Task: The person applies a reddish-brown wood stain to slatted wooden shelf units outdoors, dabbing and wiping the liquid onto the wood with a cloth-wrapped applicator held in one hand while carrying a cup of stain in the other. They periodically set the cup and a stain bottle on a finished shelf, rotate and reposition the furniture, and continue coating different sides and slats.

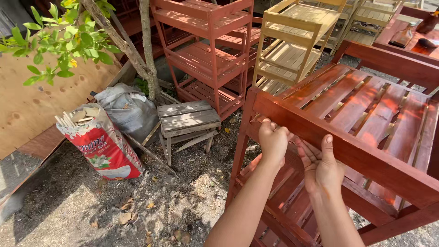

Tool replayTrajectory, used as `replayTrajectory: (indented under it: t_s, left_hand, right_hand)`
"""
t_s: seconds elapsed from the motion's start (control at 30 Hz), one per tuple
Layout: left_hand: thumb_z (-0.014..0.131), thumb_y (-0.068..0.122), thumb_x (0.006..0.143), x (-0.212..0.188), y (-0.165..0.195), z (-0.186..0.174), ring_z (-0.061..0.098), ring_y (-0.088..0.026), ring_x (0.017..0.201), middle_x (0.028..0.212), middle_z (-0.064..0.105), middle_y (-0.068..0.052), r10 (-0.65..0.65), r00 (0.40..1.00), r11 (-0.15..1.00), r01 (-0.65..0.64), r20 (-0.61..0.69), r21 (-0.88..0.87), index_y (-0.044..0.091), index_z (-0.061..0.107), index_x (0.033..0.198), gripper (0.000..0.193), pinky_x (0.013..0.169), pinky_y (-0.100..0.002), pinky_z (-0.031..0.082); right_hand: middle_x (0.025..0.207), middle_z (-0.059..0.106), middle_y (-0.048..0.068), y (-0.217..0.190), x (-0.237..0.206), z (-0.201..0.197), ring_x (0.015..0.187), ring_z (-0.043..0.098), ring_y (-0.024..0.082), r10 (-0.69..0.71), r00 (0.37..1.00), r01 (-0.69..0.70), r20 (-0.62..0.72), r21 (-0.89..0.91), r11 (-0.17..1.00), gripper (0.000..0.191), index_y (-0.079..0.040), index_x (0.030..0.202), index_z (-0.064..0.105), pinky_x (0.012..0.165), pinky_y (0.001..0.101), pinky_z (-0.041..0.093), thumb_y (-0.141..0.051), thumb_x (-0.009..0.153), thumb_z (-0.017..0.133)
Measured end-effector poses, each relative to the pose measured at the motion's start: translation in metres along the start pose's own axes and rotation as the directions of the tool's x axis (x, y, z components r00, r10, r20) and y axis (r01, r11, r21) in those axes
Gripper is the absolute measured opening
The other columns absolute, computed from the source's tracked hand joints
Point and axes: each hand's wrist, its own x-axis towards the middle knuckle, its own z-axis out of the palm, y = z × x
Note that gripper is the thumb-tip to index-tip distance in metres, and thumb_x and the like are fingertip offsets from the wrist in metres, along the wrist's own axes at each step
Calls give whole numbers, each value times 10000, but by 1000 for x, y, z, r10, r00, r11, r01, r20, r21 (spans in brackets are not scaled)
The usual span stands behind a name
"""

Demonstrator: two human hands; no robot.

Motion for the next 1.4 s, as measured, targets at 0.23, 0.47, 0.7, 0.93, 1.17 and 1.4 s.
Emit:
replayTrajectory:
  t_s: [0.23,0.47,0.7,0.93,1.17,1.4]
  left_hand:
    - [646,109,853,67,36,-29,564,-142,665,804,550,-28,-145,978,967,172,-150,186,43,544,927,142,591,-314,537]
    - [602,170,807,113,92,-106,659,-207,767,887,662,-71,-206,951,900,277,-231,338,15,638,957,219,662,-370,583]
    - [537,268,867,82,143,-225,667,-202,965,1078,670,-69,-293,901,773,420,-319,476,95,601,1160,346,831,-404,541]
    - [603,208,920,-1,176,-256,598,-202,1245,1332,651,-96,88,930,812,142,-358,566,50,584,1376,483,1024,-341,447]
    - [633,153,914,-98,196,-183,604,-218,1275,1328,657,-124,217,908,709,106,-359,697,77,634,1343,435,1055,-343,453]
    - [652,109,923,-172,163,-49,582,-266,1303,1391,616,-128,527,850,393,-244,1,887,79,632,1322,401,1106,-383,447]
  right_hand:
    - [1212,679,291,46,12,64,1055,753,330,108,986,-98,-124,85,992,857,86,1347,424,844,385,635,-589,881,671]
    - [1290,711,135,144,-1,112,1145,688,267,280,959,-273,-53,110,956,852,40,1352,570,761,331,503,-624,827,663]
    - [1413,615,136,247,-69,130,1294,604,238,343,938,-348,59,148,926,829,-41,1462,433,1034,377,503,-526,834,673]
    - [1259,655,147,243,-91,133,1148,648,231,411,909,-415,78,56,908,551,2,1385,534,1001,389,504,-309,953,677]
    - [1130,726,82,176,-171,66,990,628,128,605,589,-307,536,-544,781,383,47,1305,666,872,307,520,-71,942,636]
    - [1164,754,45,34,-134,-64,918,660,127,821,70,-259,566,-785,563,426,-17,1359,643,783,304,537,-164,962,675]
